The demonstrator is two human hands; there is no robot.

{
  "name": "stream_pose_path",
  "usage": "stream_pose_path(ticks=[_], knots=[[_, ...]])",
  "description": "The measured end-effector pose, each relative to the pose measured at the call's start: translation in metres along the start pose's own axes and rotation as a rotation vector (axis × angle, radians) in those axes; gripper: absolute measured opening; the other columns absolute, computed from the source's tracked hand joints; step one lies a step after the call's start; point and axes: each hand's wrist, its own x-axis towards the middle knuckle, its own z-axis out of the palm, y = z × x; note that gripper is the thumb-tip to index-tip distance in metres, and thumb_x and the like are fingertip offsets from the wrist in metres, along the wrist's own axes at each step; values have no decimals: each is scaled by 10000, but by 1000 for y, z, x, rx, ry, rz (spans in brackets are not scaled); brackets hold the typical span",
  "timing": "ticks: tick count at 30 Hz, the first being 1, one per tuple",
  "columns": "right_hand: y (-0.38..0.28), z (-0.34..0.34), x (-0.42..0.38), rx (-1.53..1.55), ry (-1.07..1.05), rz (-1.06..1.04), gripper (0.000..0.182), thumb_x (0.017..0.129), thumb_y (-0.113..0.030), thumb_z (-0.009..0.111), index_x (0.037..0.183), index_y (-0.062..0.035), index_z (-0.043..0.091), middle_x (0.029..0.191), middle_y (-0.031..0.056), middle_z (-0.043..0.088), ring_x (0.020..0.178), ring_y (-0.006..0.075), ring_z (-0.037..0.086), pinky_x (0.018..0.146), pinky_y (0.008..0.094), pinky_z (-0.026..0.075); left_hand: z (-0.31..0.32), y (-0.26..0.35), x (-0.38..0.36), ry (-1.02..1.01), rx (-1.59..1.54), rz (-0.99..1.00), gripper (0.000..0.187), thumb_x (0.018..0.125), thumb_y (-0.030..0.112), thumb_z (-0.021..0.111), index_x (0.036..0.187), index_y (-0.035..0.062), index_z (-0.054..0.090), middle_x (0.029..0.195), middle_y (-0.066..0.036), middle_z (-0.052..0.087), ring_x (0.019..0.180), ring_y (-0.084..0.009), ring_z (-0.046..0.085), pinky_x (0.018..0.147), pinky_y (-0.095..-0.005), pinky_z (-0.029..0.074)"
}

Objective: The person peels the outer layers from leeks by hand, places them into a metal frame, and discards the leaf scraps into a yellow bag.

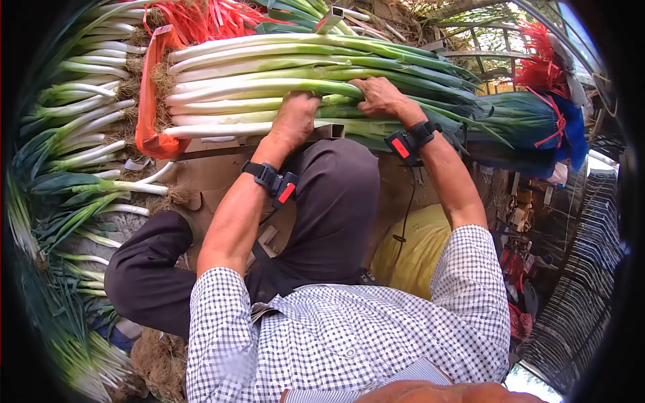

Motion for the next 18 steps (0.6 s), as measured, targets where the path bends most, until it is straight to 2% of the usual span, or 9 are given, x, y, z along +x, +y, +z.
stream_pose_path(ticks=[1,3,6,9,11,13,15,18], knots=[[1,5,3,-40,58,-35,536,696,-186,581,1214,-48,572,906,269,649,894,429,615,818,499,477,1,-2,3,22,-6,21,288,819,51,530,1078,26,656,975,-200,629,964,-388,582,863,-448,471],[-3,0,7,-47,-70,33,449,715,-217,546,1131,-53,583,956,217,669,966,370,622,810,496,479,-1,-2,1,40,-11,53,278,815,43,525,1059,22,656,960,-207,630,942,-392,590,848,-450,478],[-5,-1,7,-22,-48,22,411,711,-221,540,1074,-46,622,954,217,672,941,380,634,804,498,491,-3,-3,-1,53,-18,22,232,812,32,512,1005,22,640,927,-205,636,913,-397,598,824,-459,483],[9,10,12,121,27,-40,469,665,-178,562,1105,-33,632,900,279,648,873,451,611,797,503,493,5,-4,-2,50,-6,19,206,809,44,515,979,27,632,899,-194,644,897,-383,609,811,-453,487],[22,18,27,64,-43,-2,465,648,-168,569,1088,-39,647,900,285,646,852,453,614,775,502,496,0,-2,-3,35,6,20,206,806,25,493,961,31,628,898,-182,646,906,-363,619,849,-438,481],[12,6,23,132,-84,21,349,664,-201,578,956,-36,670,897,246,668,865,422,638,780,482,516,4,-3,-2,22,45,2,208,807,28,493,965,37,627,906,-176,646,925,-354,626,896,-437,472],[8,4,25,96,-85,43,332,668,-199,576,940,-35,674,902,246,668,858,423,639,776,482,516,-2,0,-1,-43,30,-21,231,794,16,507,991,31,627,932,-175,644,922,-358,625,890,-441,477],[5,7,26,50,-78,55,323,675,-198,576,936,-35,675,895,243,668,851,423,639,769,485,515,-15,7,-10,7,126,80,259,778,2,528,1018,21,624,974,-172,639,923,-359,621,863,-432,492]])
